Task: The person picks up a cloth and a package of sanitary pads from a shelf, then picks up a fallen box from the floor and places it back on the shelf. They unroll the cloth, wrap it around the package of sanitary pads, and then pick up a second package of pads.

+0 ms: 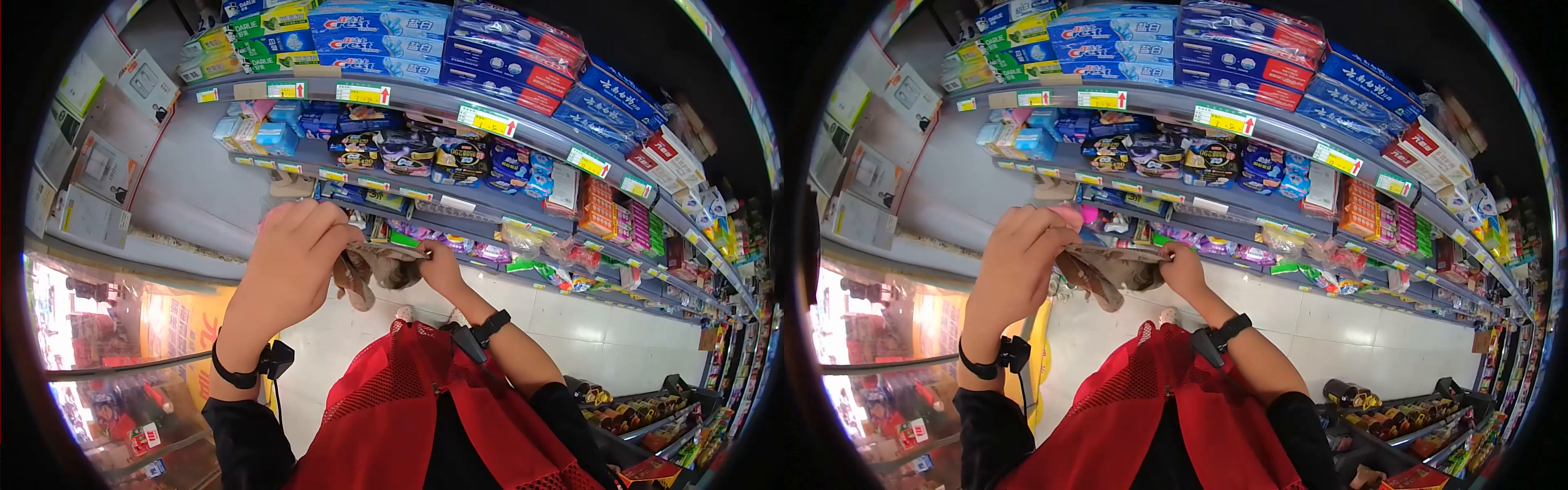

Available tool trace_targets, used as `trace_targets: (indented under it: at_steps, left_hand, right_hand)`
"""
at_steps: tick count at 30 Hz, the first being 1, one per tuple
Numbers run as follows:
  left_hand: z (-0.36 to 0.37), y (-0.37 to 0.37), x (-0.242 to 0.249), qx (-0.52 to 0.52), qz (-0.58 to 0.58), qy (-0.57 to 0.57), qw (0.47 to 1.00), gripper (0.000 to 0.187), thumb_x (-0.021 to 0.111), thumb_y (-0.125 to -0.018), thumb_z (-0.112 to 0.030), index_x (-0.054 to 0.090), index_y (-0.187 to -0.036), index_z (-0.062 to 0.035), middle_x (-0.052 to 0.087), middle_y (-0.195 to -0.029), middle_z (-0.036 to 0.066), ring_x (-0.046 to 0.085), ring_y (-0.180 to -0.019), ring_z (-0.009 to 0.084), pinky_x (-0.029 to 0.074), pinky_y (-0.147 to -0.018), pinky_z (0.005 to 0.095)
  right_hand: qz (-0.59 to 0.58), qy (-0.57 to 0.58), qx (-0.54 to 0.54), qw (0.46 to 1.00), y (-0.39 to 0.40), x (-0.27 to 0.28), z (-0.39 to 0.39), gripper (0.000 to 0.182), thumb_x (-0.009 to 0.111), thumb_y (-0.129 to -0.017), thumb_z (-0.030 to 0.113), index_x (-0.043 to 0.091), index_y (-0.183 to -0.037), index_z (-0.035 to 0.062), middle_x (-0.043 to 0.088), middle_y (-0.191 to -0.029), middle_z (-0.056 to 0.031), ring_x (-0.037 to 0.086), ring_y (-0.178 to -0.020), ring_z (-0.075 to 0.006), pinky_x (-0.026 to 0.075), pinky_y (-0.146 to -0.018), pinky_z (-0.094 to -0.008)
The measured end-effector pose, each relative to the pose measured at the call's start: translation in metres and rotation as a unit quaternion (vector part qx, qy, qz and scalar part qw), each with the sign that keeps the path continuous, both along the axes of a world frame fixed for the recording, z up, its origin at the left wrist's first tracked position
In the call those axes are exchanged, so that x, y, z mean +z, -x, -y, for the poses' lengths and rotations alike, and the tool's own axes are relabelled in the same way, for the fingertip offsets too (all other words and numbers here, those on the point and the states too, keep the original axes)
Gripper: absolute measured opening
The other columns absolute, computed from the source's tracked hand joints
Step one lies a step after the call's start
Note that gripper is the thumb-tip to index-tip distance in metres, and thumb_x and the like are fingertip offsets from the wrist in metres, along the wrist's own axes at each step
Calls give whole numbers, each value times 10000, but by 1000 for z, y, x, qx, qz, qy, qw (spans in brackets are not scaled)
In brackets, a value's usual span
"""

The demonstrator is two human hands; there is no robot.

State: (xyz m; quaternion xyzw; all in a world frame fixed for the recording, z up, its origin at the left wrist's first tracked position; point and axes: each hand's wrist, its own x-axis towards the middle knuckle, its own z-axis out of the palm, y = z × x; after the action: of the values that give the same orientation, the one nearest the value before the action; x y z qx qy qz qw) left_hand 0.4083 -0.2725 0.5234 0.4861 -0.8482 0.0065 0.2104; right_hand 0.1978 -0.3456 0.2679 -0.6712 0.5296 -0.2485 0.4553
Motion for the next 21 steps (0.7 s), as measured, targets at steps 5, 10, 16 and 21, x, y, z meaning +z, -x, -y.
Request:
trace_targets:
  at_steps: [5,10,16,21]
  left_hand:
    - [3,-6,-3,22,-4,4,1000,307,584,-637,7,572,-939,-49,510,-901,94,507,-869,303,394,-738,395]
    - [3,-13,-10,55,-1,-10,998,281,532,-647,48,557,-914,-37,514,-896,108,491,-849,323,387,-741,388]
    - [-2,-20,-20,77,-33,-16,996,243,516,-659,52,550,-886,-29,516,-887,114,489,-844,329,385,-739,382]
    - [-6,-24,-26,88,-50,-28,994,231,518,-669,51,551,-884,-25,518,-886,117,493,-852,335,393,-751,388]
  right_hand:
    - [-127,36,-16,991,4,-31,14,224,588,-666,37,626,-883,-4,638,-827,-193,625,-838,-363,492,-727,-414]
    - [-231,-50,44,971,15,-9,27,261,608,-693,76,641,-929,-30,648,-882,-220,654,-854,-338,526,-696,-393]
    - [-12,-237,4,971,30,-21,43,269,597,-720,5,635,-976,-66,629,-886,-175,662,-832,-227,556,-539,-350]
    - [106,-339,-26,934,40,-13,43,299,560,-731,-32,633,-1021,-45,622,-922,-117,635,-774,-212,567,-606,-354]
